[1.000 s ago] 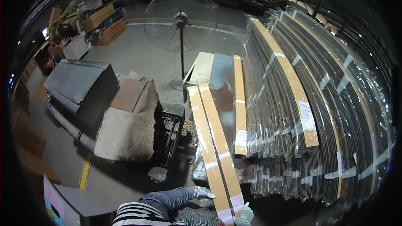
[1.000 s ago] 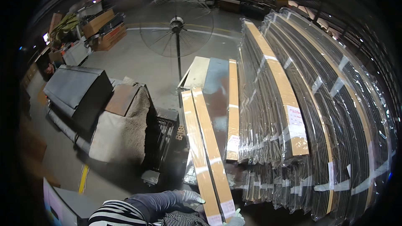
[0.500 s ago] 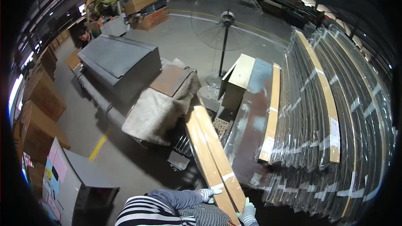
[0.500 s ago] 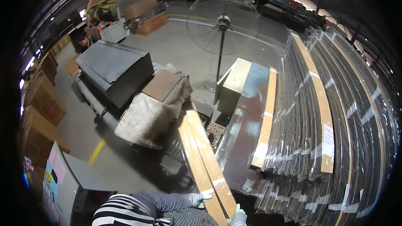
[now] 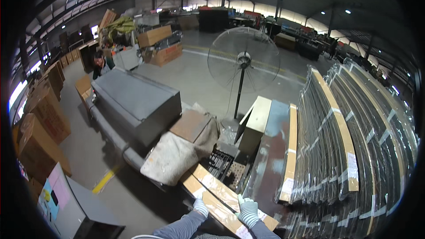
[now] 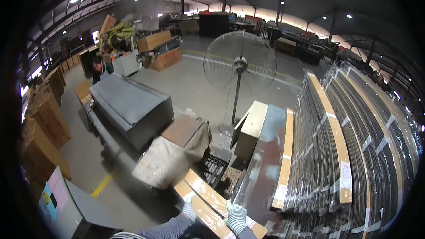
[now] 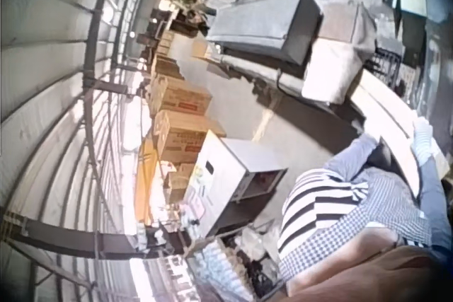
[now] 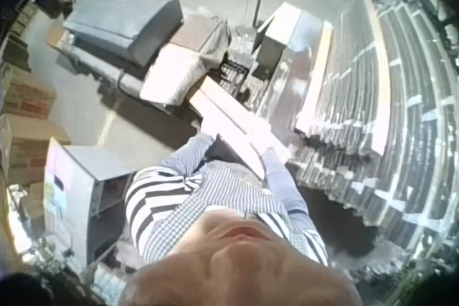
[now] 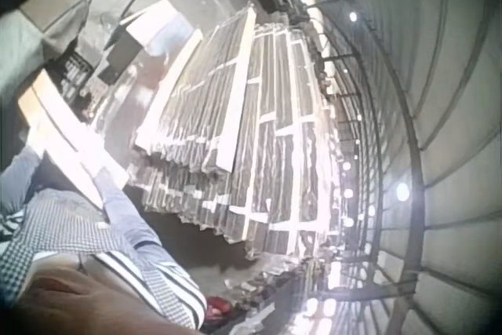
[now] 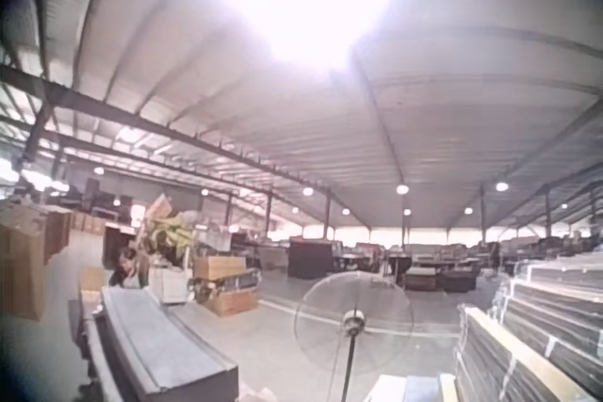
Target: Taping a large cardboard box, moving it to a stack, putting on protective gloves, and then feeding long cardboard items into an industrial packaging machine.
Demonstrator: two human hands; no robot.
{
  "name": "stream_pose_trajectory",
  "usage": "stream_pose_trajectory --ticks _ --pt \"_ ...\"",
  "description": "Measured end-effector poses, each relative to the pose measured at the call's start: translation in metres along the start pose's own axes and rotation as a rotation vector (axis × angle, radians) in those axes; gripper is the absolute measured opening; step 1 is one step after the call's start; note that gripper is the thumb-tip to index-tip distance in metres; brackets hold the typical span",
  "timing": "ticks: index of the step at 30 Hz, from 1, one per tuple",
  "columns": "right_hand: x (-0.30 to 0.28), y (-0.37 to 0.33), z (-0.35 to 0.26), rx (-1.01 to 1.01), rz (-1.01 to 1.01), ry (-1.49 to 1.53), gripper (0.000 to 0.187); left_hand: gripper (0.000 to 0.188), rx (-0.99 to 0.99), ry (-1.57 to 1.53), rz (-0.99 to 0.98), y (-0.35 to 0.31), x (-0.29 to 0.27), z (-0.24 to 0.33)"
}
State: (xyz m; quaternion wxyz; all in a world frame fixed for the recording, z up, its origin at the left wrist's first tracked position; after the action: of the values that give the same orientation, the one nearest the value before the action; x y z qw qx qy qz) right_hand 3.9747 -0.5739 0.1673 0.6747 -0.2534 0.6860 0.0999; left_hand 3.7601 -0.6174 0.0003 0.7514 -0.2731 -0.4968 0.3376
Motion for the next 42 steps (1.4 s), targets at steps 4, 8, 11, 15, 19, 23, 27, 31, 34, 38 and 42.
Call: stream_pose_trajectory --ticks 4,8,11,15,19,23,27,31,34,38,42 --pt "-0.006 0.014 -0.022 -0.052 0.031 -0.027 0.092 0.059 0.013 -0.087 -0.075 0.035 -0.033 0.015" --pt "-0.015 0.041 -0.023 -0.011 0.009 0.000 0.088 0.055 -0.008 -0.114 -0.109 0.060 -0.016 0.037" --pt "-0.036 0.075 -0.027 -0.178 0.558 0.069 0.070 0.055 0.023 -0.302 -0.387 0.107 -0.006 0.066" --pt "-0.176 0.059 -0.031 -0.111 0.873 0.113 0.057 0.066 0.225 0.108 0.111 0.108 0.011 0.087" --pt "-0.280 -0.035 0.046 0.283 1.094 0.088 0.064 0.070 -0.012 0.323 0.052 0.039 0.047 0.042" --pt "-0.304 -0.141 0.152 0.740 1.150 -0.084 0.072 0.046 -0.243 0.336 -0.138 0.013 0.065 -0.036" --pt "-0.282 -0.171 0.213 0.788 0.898 -0.205 0.073 0.057 -0.372 0.387 -0.600 -0.055 0.170 -0.092" --pt "-0.283 -0.172 0.139 0.615 0.923 -0.176 0.068 0.071 -0.473 0.374 -0.930 -0.153 0.281 -0.089" --pt "-0.288 -0.198 0.133 0.334 0.815 0.554 0.058 0.068 -0.735 0.143 -1.282 -0.170 0.311 -0.091" --pt "-0.226 -0.177 0.232 0.641 0.876 -0.085 0.075 0.052 -0.618 0.581 -1.048 -0.195 0.299 -0.077" --pt "-0.250 -0.134 0.198 0.795 0.700 0.114 0.086 0.052 -0.279 0.596 -0.931 -0.130 0.228 -0.113"
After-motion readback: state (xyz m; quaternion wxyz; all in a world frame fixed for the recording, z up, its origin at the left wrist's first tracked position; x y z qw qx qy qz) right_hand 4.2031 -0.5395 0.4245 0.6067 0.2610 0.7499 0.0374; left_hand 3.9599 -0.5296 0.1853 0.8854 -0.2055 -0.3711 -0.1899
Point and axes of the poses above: each hand's wrist, its own y-axis towards the middle knuckle, its own x-axis out of the palm, z = x × y, the point moved 2 cm from there along y, towards the middle knuckle, and after that the axes turned 4 degrees about z, right-handed, at the moved point
